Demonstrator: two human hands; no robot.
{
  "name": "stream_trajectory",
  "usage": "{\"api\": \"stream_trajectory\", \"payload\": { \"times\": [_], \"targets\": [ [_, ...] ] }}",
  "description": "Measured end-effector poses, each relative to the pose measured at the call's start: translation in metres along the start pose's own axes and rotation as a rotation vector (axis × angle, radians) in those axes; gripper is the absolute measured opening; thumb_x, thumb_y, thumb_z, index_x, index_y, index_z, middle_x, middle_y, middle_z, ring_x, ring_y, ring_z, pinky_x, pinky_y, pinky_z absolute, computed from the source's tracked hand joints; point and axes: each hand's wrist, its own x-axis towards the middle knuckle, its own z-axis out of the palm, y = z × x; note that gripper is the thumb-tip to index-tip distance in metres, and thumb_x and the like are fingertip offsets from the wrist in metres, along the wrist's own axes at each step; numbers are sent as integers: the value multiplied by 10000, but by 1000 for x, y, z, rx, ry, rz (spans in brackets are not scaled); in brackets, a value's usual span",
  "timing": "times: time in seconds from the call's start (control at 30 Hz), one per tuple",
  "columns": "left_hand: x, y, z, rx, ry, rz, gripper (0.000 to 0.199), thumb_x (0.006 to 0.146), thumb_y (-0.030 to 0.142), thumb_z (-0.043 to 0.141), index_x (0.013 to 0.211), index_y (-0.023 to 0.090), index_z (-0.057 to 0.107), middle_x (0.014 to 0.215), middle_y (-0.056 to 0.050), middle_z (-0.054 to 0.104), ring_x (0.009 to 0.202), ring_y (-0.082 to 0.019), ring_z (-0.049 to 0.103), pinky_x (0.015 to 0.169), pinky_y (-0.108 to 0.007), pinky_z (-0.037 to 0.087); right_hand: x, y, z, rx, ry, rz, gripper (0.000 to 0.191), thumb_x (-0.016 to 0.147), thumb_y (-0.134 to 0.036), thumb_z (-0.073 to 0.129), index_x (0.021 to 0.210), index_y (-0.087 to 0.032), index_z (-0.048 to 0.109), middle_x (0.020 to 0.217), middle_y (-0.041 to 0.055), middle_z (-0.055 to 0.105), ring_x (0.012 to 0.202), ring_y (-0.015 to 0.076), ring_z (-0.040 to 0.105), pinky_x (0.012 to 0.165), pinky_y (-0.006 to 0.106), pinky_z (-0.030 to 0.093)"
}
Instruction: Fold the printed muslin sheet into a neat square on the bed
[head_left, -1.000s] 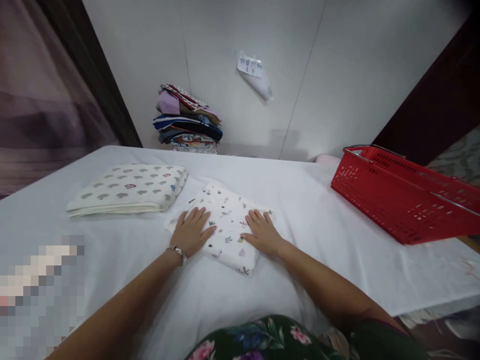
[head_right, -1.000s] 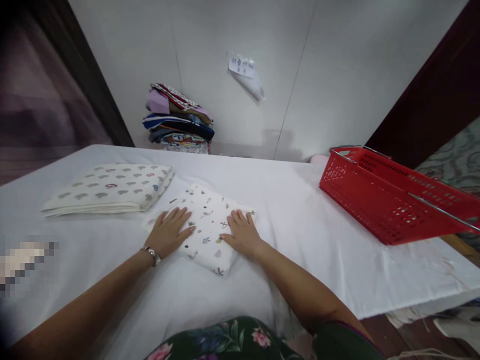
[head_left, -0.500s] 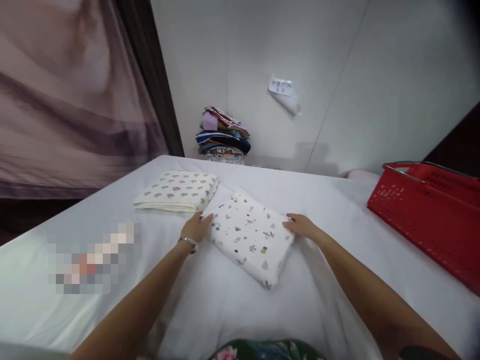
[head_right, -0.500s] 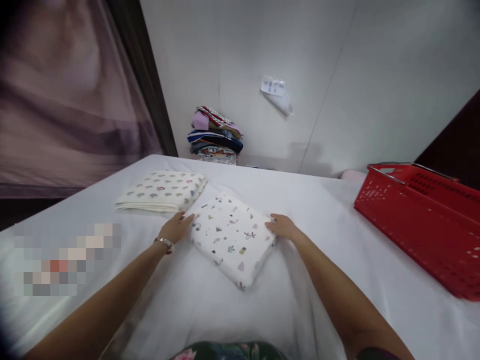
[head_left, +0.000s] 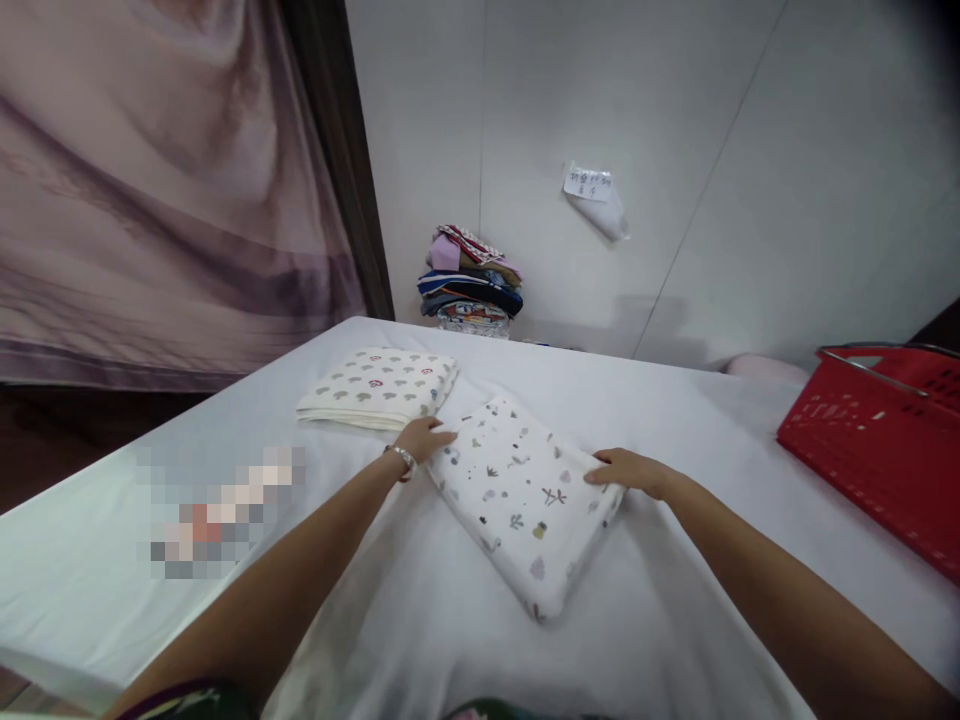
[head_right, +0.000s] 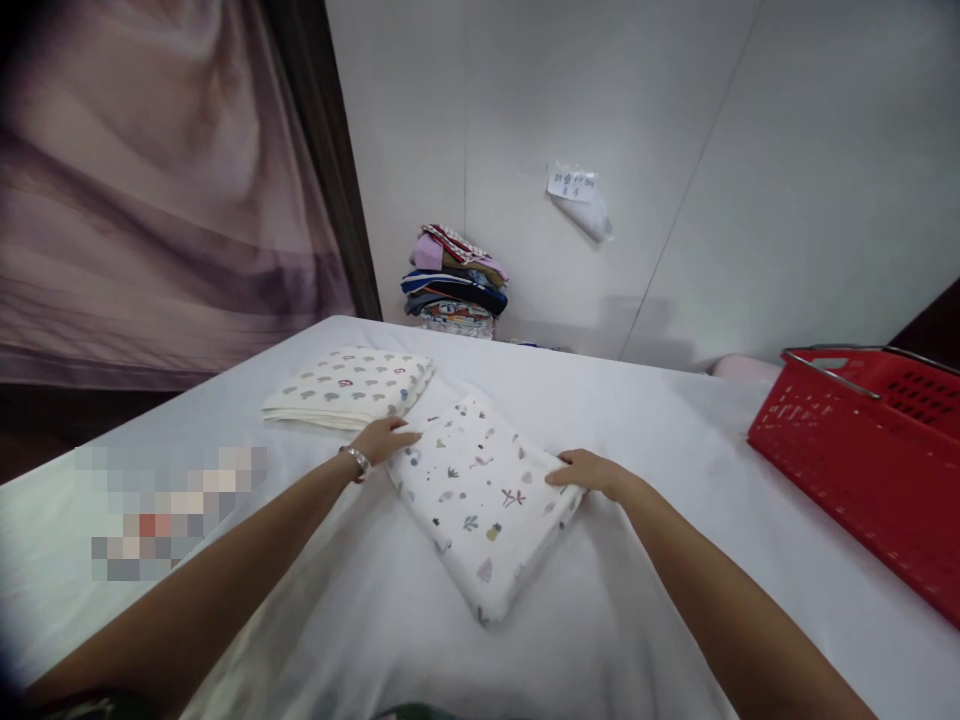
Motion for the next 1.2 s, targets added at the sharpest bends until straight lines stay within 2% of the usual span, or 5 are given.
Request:
{"api": "stream_trajectory", "payload": {
  "times": [0.17,0.37,0.6,0.83,1.2],
  "targets": [
    [43,24,-7,-31,14,97,410,674,446,593,1005,206,618,1073,-28,639,990,-193,575,862,-258,434,-31,11,29,317,23,-104,551,703,-437,625,1182,-177,539,1123,78,623,971,236,598,805,331,490],
    [55,25,29,6,-32,51,498,682,413,606,1096,139,572,1161,-124,590,1058,-266,547,905,-346,424,-52,18,53,356,7,-18,730,728,-517,600,1348,-221,355,1106,84,619,896,224,617,658,298,515],
    [-17,22,34,78,77,251,526,808,445,449,1222,122,478,1355,-135,416,1270,-232,343,1075,-353,249,-33,20,35,502,32,63,811,773,-568,534,1409,-177,216,1201,120,567,995,213,589,829,346,490],
    [-121,40,47,145,-245,664,559,832,540,399,1296,228,415,1416,-64,355,1330,-254,238,1095,-518,109,-11,6,44,789,50,16,874,713,-433,682,1402,-167,214,1276,152,508,1035,224,579,842,336,490],
    [-119,40,38,118,-283,617,468,861,510,369,1229,247,488,1387,-48,404,1325,-239,260,1085,-521,157,-13,20,47,743,119,-2,896,658,-368,728,1392,-181,249,1045,111,635,842,214,628,763,337,485]
  ]
}}
